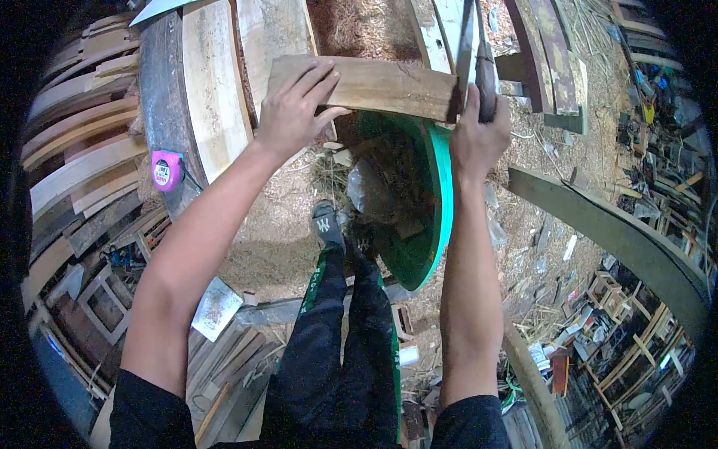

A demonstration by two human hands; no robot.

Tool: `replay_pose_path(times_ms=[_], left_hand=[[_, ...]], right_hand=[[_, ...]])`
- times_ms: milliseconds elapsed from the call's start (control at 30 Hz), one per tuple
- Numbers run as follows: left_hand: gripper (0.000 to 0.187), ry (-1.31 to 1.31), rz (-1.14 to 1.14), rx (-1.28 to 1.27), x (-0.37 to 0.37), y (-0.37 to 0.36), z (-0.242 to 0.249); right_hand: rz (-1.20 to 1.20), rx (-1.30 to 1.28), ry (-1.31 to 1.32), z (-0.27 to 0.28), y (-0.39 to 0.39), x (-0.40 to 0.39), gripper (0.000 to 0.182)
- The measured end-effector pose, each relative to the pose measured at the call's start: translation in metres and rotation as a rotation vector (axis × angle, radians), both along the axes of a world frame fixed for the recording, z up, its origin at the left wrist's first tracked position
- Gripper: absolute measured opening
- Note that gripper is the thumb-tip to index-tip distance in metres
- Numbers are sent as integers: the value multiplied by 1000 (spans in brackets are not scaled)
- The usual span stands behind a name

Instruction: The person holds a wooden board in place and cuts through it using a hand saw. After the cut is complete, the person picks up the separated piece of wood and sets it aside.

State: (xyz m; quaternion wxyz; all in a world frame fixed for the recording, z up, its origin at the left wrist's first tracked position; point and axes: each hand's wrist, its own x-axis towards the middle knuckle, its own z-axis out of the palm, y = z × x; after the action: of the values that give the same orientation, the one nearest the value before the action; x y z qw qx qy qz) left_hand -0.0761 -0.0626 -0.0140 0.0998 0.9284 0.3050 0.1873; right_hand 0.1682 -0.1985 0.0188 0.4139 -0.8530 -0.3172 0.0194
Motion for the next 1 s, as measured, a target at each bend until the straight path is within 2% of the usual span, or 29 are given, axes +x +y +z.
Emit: replay_pose_path(times_ms=[100,200,267,367,400,467,600,900,1000], left_hand=[[69,86,-10,130,0,13,4],[68,-11,19,36,0,19,1],[68,-32,41,9,1,17,5],[68,-38,130,-24,8,9,6],[68,-22,201,-22,10,6,5],[68,-17,216,-20,12,7,2],[67,5,240,-14,10,7,-3],[73,37,244,-38,9,5,3],[73,20,237,-26,9,6,0]], right_hand=[[-59,95,231,4,-32,-25,36],[-14,196,531,3,-66,-64,35],[-25,355,760,8,-76,-90,36],[11,394,897,7,-89,-117,35],[47,324,800,2,-86,-120,36],[52,315,865,1,-92,-133,38],[134,350,694,-16,-86,-141,42],[147,284,632,-28,-82,-143,43],[92,272,708,-25,-84,-145,42]])
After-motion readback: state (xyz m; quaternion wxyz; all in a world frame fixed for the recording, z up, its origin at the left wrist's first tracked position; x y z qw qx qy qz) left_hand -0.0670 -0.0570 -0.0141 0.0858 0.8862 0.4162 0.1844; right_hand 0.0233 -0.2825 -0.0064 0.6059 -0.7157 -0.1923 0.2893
